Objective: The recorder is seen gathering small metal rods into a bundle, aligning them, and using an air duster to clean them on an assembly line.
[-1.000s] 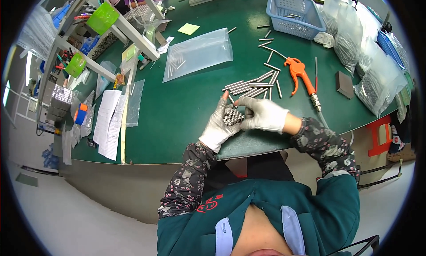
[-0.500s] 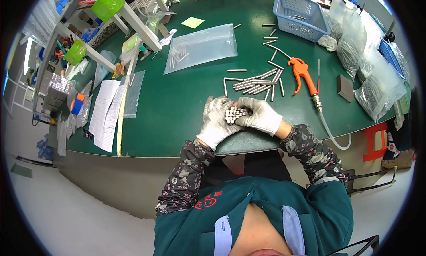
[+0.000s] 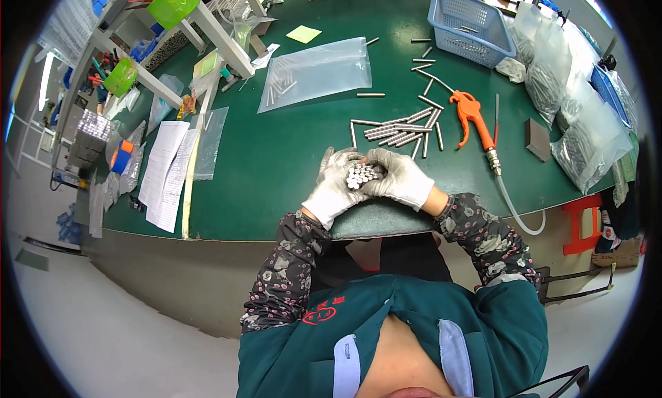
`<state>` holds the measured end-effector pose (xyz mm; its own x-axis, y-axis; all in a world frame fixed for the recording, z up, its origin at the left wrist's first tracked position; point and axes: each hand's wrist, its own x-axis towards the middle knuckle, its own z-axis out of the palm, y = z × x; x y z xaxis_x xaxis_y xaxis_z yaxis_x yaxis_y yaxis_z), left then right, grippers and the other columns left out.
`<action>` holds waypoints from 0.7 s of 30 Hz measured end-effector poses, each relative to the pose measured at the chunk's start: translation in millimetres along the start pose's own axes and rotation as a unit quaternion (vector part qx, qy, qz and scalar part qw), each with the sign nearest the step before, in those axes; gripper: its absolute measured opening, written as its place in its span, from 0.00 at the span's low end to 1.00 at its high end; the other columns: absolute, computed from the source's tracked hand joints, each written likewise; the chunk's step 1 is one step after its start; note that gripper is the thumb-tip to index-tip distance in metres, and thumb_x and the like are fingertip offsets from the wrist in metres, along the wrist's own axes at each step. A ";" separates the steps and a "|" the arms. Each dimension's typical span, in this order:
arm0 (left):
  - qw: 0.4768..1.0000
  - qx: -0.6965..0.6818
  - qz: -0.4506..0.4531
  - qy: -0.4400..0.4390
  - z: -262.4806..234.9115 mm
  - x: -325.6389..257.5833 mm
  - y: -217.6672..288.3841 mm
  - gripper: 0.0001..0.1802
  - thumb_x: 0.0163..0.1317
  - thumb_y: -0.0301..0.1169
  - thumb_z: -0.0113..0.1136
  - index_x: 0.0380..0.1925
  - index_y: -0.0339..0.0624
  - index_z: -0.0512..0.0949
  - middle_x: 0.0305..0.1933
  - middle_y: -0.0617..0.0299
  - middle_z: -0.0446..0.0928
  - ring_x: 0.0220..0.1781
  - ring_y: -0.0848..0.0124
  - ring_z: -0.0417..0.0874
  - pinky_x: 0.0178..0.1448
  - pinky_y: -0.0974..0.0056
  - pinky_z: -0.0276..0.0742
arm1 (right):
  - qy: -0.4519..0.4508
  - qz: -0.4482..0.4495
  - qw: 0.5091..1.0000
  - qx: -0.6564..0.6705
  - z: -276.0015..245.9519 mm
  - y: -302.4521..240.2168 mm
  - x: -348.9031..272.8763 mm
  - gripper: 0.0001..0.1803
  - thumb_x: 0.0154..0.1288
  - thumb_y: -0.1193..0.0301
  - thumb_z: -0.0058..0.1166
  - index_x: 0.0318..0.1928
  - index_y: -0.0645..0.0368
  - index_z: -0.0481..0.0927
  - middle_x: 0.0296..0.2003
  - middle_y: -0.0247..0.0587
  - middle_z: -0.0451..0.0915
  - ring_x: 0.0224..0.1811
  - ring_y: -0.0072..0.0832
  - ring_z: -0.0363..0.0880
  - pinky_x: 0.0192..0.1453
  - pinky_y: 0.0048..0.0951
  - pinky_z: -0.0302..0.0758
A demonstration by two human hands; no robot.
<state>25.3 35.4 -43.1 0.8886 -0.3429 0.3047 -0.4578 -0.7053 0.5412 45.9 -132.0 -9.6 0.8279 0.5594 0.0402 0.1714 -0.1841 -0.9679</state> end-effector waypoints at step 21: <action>0.991 -0.086 -0.081 -0.067 -8.8 7.9 0.4 0.34 0.35 0.42 0.68 0.46 0.45 0.70 0.51 0.55 0.69 0.59 0.61 0.62 0.67 0.54 0.38 | -0.016 0.033 0.999 0.032 -2.3 10.7 13.6 0.18 0.45 0.71 0.59 0.38 0.62 0.73 0.23 0.31 0.70 0.25 0.15 0.67 0.32 0.16 0.68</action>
<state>31.8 37.8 -33.6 0.9418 -0.3204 0.1021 -0.2961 -0.6462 0.7034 60.2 -128.2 -18.8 0.8183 0.5739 -0.0309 0.0824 -0.1704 -0.9819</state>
